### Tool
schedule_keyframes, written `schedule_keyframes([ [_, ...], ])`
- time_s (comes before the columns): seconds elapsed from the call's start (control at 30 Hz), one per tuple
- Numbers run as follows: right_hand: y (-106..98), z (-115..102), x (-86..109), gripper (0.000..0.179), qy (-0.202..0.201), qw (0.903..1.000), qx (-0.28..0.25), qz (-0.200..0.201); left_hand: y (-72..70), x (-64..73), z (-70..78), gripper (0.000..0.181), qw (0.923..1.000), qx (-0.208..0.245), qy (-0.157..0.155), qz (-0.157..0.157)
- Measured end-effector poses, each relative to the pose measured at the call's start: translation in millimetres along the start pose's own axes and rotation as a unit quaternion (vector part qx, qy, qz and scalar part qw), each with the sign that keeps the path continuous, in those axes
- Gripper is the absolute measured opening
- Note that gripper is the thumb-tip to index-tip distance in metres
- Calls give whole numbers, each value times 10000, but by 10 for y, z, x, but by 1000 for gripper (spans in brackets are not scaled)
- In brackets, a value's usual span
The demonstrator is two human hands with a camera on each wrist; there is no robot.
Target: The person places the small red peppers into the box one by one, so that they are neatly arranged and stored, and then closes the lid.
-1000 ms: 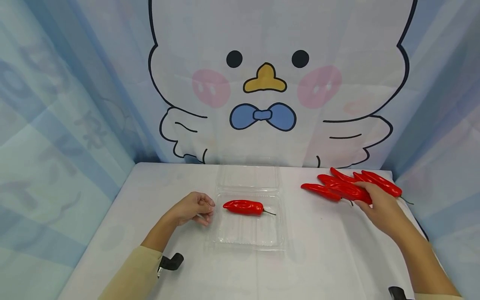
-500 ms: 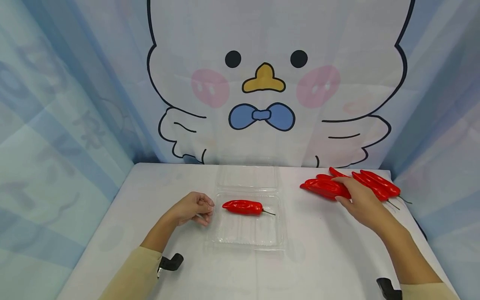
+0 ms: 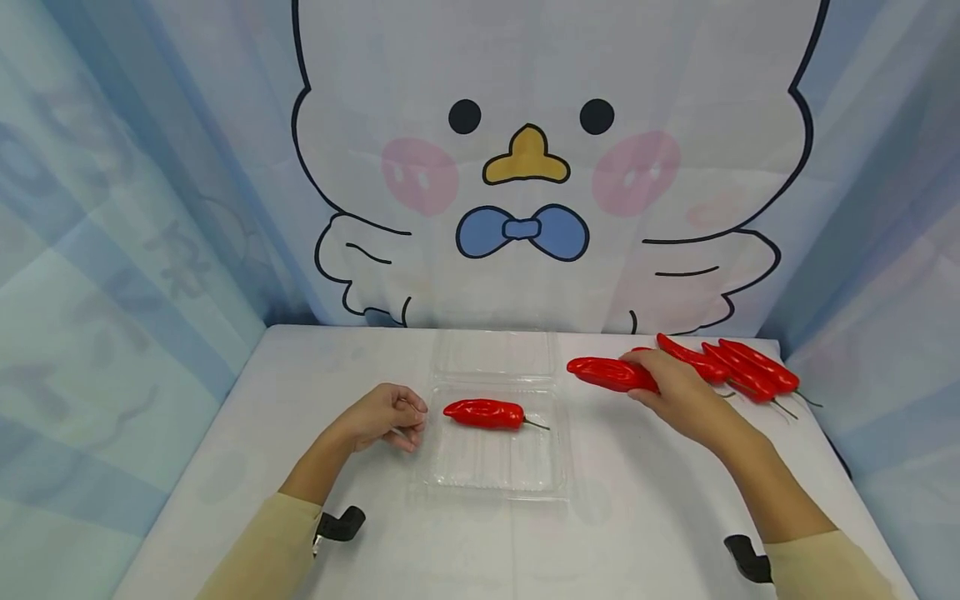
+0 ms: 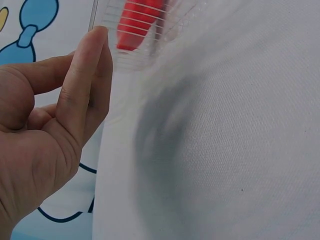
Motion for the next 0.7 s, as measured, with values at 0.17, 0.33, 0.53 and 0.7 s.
schedule_keyframes([
  [0.17, 92, -154, -64, 68, -153, 9998, -85, -121, -15, 6, 4, 14, 10000, 21, -13, 31],
  [0.33, 157, -277, -119, 67, -238, 9995, -62, -216, -13, 2, -5, 14, 10000, 19, -41, 63],
  [0.53, 248, -383, -168, 66, -285, 9986, -28, -443, -10, -19, -16, 15, 10000, -21, -47, 68],
  [0.7, 326, -485, -222, 61, -371, 9976, -79, -586, -17, -27, -28, 16, 9999, -46, -63, 73],
])
Point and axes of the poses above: each hand's wrist, its own x-axis away from the middle knuckle, its own y-axis out of the palm, z = x × y, the point moved 5 cm from there along -x, towards the middle knuckle, and after that the axes turned 9 degrees about z, right-handed, at the moved point
